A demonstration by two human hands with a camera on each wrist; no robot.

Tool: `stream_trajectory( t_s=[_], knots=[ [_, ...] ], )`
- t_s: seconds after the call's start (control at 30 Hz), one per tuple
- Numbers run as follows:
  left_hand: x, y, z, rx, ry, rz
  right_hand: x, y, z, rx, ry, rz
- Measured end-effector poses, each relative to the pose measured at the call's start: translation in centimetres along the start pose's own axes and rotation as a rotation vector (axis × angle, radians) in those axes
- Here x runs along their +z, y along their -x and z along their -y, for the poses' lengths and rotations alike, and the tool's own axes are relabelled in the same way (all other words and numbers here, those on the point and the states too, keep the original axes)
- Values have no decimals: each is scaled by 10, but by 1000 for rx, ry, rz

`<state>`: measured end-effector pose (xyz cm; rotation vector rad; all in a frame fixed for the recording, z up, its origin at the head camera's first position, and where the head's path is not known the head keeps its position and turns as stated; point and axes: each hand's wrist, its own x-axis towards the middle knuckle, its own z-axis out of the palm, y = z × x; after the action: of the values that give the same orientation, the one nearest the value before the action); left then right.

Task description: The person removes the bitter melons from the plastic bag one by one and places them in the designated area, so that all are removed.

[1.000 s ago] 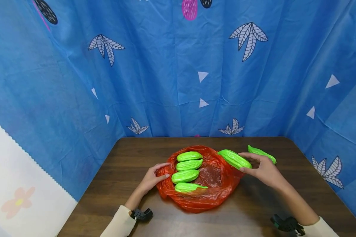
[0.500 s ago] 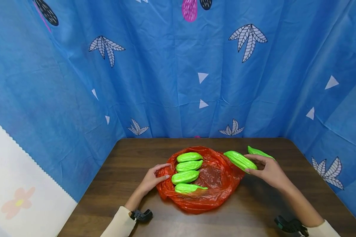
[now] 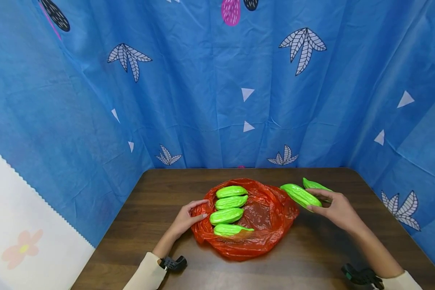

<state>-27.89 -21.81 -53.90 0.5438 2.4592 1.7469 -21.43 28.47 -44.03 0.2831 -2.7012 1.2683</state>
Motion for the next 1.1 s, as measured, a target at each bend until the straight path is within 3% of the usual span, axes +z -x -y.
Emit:
stream_trajectory(
  t_s=[0.73,1.1],
  knots=[
    [0,-2,2,-4,11,5,-13,5,-31,20,90,-45],
    [0,-1,2,-4,8,6,-18,11,-41,72,84,0]
  ],
)
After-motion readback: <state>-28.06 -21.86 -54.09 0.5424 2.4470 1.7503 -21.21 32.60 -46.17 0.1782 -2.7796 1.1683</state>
